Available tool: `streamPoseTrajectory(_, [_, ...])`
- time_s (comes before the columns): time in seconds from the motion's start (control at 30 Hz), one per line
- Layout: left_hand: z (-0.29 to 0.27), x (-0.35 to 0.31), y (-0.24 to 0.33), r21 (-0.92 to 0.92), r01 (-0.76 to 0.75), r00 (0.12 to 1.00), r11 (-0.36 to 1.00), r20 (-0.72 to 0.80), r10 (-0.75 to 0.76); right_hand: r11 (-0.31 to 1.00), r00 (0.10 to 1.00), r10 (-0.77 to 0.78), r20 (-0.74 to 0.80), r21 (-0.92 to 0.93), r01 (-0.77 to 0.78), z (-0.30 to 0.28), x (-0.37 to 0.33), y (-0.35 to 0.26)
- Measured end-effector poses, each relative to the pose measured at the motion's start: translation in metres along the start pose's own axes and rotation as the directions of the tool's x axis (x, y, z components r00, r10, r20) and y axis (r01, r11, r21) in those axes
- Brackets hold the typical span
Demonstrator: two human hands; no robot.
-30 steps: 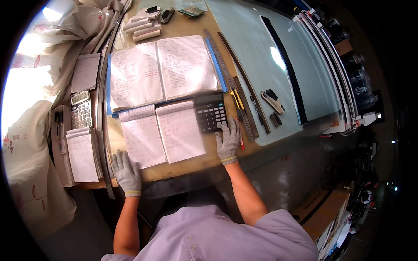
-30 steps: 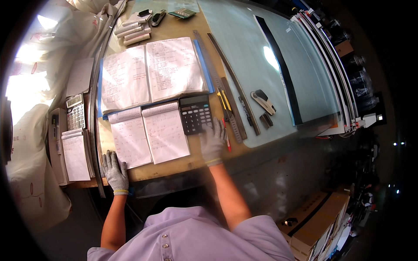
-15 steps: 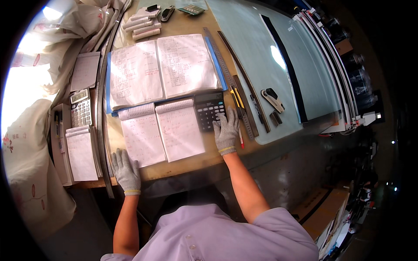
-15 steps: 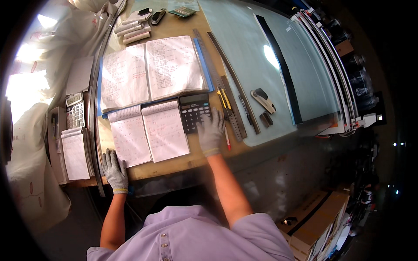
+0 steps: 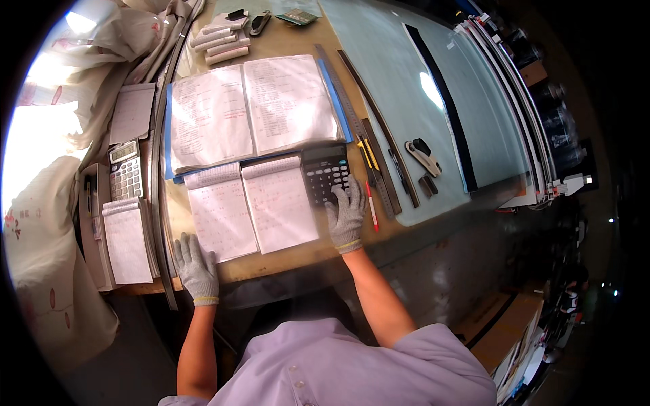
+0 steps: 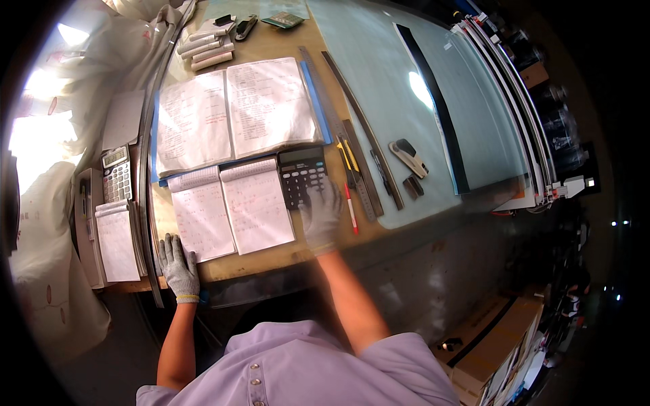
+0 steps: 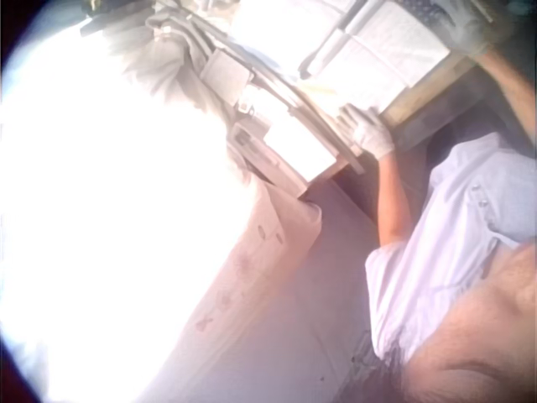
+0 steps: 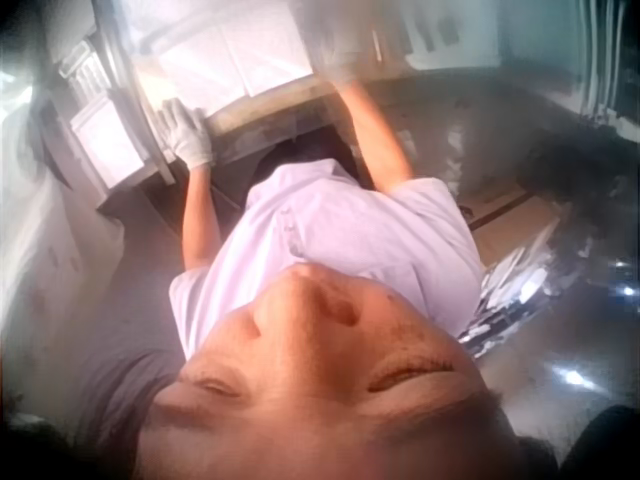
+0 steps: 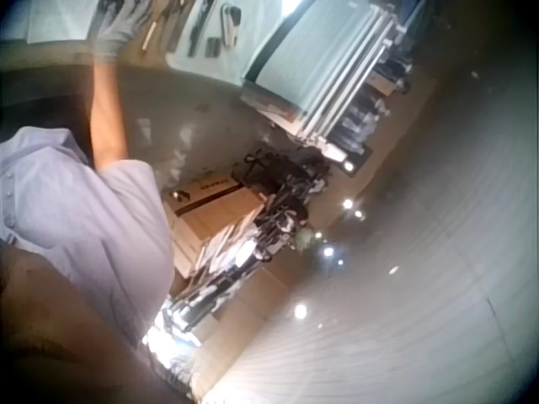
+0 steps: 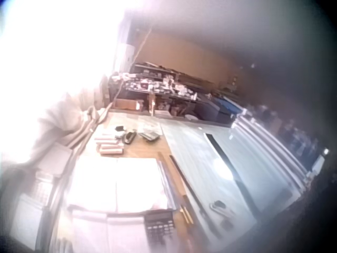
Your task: The person writes on a notepad with a red pen, then uses a calculator to perform calculations. They then measure a large sheet of glass on a cutting table using a long metal ruler and a glass cutter, marking the glass for a cut.
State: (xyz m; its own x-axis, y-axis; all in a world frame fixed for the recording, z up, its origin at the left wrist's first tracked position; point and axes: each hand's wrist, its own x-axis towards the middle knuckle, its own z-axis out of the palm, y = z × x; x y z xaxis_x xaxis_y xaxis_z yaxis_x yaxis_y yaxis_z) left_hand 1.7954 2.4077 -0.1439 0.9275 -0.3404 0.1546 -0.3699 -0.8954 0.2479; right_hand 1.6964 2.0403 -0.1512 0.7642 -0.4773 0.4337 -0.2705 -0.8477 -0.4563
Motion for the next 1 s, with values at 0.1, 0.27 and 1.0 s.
streamPoseTrajectory(0.1, [0.000,0.000,0.000,0.004,-0.003,1.000,1.000,-0.002,0.003,0.996,1.000,0.027,0.012,-0.086,-0.026,-0.002,-0.017,0.016])
streamPoseTrajectory(0.27, [-0.002,0.001,0.001,0.004,0.000,1.000,1.000,-0.002,0.000,1.000,1.000,0.016,-0.024,0.014,-0.016,-0.001,0.006,0.012])
streamPoseTrajectory(1.0, [-0.001,-0.001,0.001,0.033,0.009,1.000,0.999,0.016,-0.010,0.992,0.987,-0.124,0.103,0.044,0.120,0.007,0.003,-0.020])
